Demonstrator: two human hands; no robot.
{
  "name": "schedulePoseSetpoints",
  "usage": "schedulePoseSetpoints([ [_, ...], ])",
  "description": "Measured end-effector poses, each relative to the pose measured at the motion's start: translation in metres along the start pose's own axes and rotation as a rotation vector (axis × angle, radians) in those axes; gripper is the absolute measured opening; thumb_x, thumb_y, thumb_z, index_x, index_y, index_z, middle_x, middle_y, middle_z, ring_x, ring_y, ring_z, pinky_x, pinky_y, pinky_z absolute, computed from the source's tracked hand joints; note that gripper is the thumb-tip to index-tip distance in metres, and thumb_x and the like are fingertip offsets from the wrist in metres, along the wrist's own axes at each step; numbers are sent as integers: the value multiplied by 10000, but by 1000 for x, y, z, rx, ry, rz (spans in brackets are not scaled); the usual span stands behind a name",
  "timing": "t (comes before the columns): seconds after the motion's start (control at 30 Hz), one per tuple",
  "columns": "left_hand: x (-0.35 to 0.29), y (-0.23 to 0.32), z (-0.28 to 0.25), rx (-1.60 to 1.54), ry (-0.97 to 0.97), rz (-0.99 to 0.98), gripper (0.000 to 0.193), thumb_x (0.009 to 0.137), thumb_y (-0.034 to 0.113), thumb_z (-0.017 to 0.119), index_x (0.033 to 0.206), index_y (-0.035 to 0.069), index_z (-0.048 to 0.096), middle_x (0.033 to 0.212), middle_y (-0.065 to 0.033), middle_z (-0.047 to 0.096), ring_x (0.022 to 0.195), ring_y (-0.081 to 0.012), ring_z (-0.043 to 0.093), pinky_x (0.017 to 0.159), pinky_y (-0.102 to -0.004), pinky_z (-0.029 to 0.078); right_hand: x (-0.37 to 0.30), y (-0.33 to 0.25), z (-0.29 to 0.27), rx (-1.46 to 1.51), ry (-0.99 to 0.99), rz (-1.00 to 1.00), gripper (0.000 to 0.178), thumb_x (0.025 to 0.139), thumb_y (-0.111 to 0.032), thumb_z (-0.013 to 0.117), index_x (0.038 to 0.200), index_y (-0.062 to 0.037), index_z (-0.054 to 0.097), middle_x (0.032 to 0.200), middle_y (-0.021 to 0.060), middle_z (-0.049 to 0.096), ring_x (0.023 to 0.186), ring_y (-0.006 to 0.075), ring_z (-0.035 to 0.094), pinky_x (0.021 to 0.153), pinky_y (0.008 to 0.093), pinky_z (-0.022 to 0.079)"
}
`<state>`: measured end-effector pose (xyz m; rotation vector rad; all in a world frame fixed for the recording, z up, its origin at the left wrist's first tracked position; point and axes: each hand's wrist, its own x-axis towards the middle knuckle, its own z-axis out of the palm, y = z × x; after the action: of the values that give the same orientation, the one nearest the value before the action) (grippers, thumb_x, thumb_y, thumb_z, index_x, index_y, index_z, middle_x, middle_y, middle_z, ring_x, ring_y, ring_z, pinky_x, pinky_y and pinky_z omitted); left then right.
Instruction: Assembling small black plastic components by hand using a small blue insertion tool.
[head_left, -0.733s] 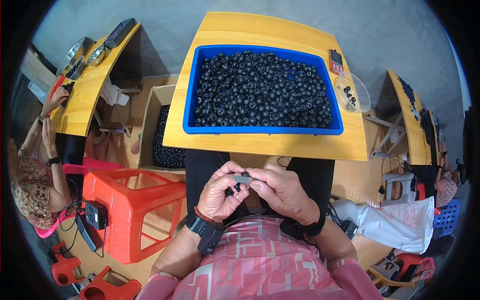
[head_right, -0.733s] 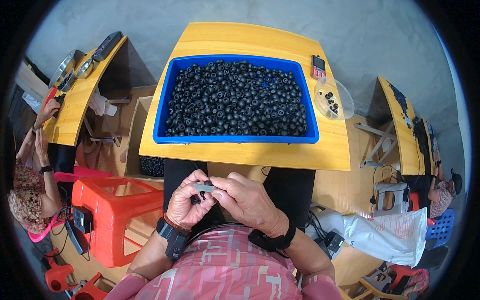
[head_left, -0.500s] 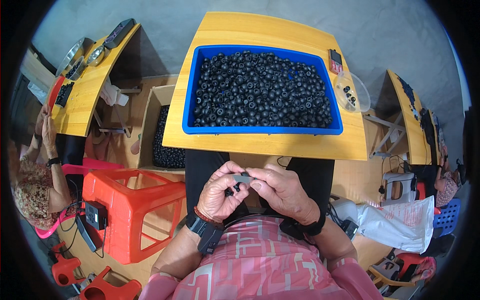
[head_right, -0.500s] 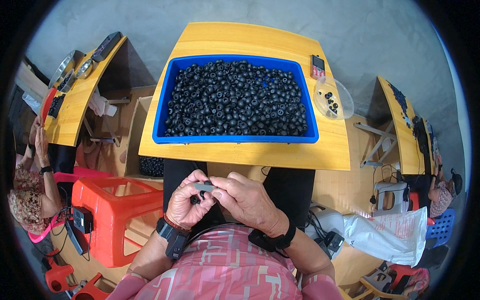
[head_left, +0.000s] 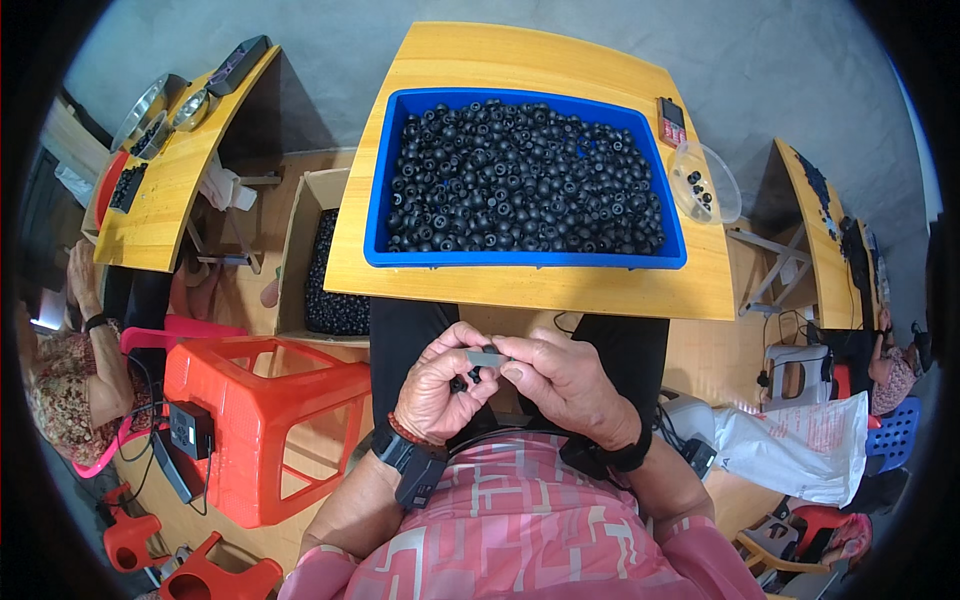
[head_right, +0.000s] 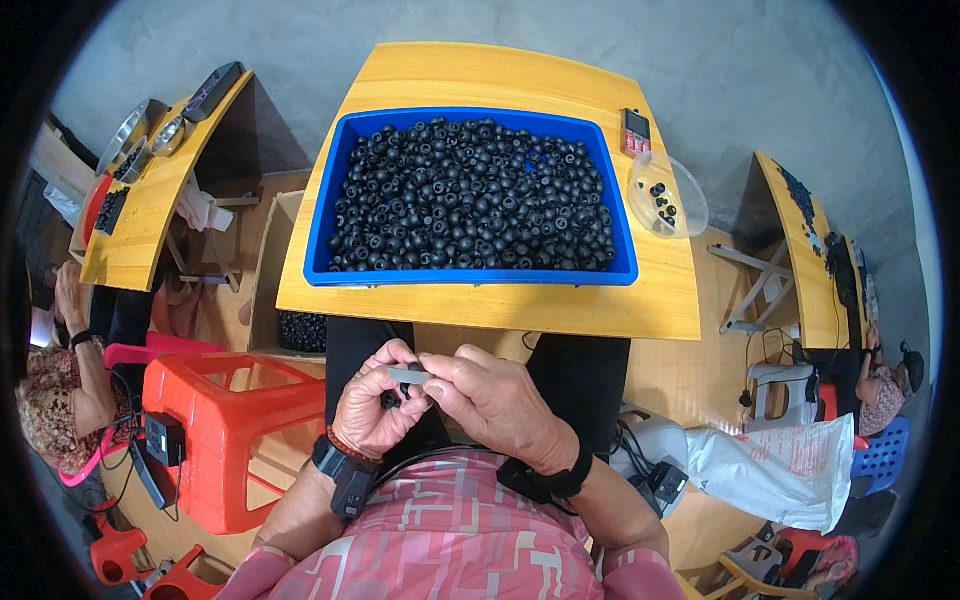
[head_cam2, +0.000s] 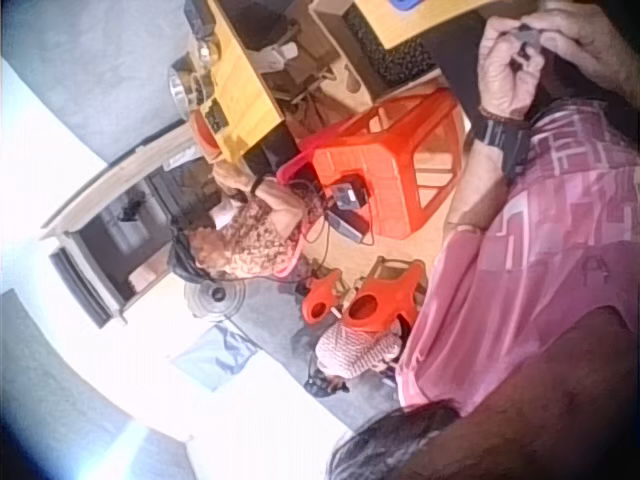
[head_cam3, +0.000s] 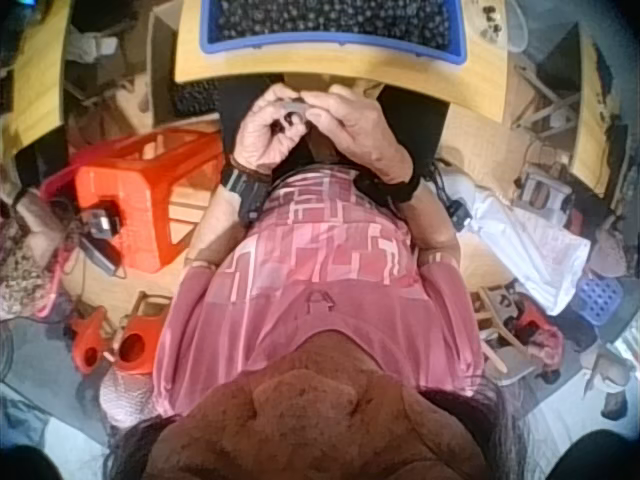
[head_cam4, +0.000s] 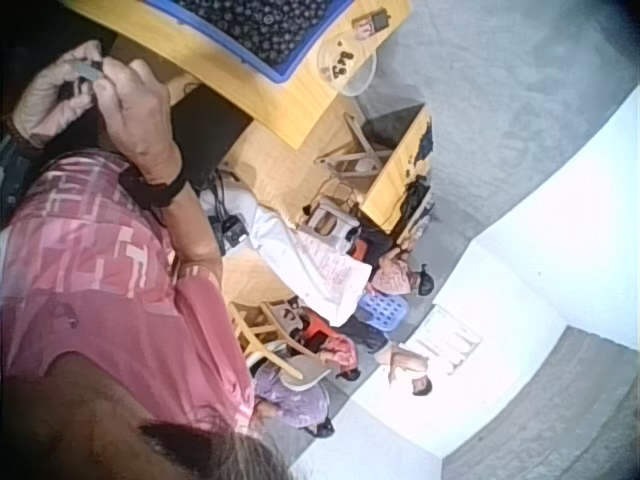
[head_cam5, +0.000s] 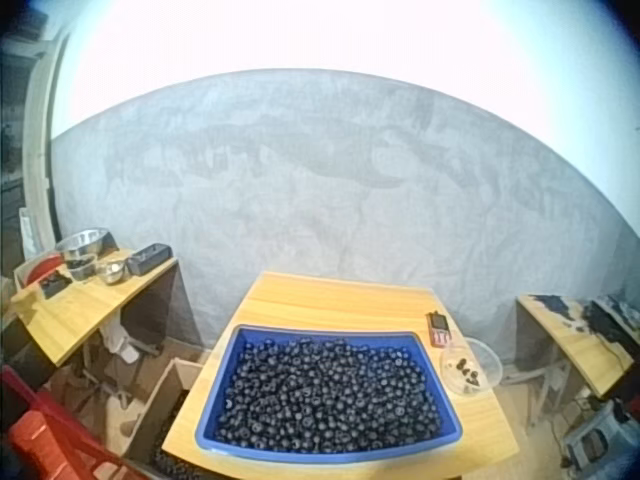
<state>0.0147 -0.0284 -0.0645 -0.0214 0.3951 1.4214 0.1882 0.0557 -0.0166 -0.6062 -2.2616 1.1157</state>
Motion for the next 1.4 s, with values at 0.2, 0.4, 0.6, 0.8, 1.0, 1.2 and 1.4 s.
schedulePoseSetpoints([
  [0.2, 1, -1, -3, -20, -11, 3, 171, 873, -35, 540, 1031, 17, 582, 940, -120, 640, 744, -146, 624, 687, -272, 575, 0, 1, 1, 9, 11, -7, 278, 924, -120, 619, 1180, -14, 619, 776, 116, 541, 657, 274, 573, 589, 362, 477],
  [0.4, 1, -1, -1, -5, -35, 13, 158, 884, -38, 544, 1024, 24, 580, 960, -109, 637, 739, -140, 622, 677, -264, 575, 0, 1, -1, -4, 1, -4, 277, 934, -136, 611, 1182, -12, 619, 775, 116, 536, 653, 276, 570, 588, 363, 476],
  [0.6, 1, -4, -1, 63, -25, 90, 129, 895, -49, 541, 990, 27, 582, 978, -114, 622, 751, -127, 603, 653, -240, 560, 1, -6, -4, -37, -20, 16, 280, 940, -145, 604, 1186, -13, 617, 772, 117, 531, 656, 287, 569, 599, 369, 478],
  [0.8, 0, -5, 10, 20, -166, 72, 172, 889, 26, 621, 1057, 49, 593, 914, -122, 507, 748, -147, 469, 589, -249, 416, -6, 19, 0, 45, 213, 131, 237, 955, -125, 597, 1130, 27, 646, 919, 148, 662, 802, 244, 651, 723, 307, 507],
  [1.0, 1, -4, 8, 10, -100, 71, 121, 917, -15, 604, 1024, 37, 591, 1022, -132, 601, 791, -137, 553, 648, -229, 479, -4, 6, 4, 320, 258, 241, 229, 915, -102, 657, 1113, 15, 660, 983, 78, 696, 880, 120, 641, 777, 267, 511],
  [1.2, 1, -6, 9, 53, -17, 100, 146, 913, -17, 612, 1034, 28, 543, 999, -113, 629, 812, -150, 628, 683, -254, 533, 9, -13, 5, 343, 97, 241, 203, 862, -58, 703, 1051, 3, 665, 923, 46, 703, 846, 78, 638, 748, 241, 515],
  [1.4, 3, -4, 3, 53, -63, 41, 137, 917, -26, 600, 1024, 34, 539, 964, -103, 606, 785, -153, 602, 657, -245, 522, 17, -5, 2, 428, 18, 413, 165, 892, -110, 669, 984, 26, 647, 860, 56, 693, 802, 90, 645, 717, 247, 517],
])
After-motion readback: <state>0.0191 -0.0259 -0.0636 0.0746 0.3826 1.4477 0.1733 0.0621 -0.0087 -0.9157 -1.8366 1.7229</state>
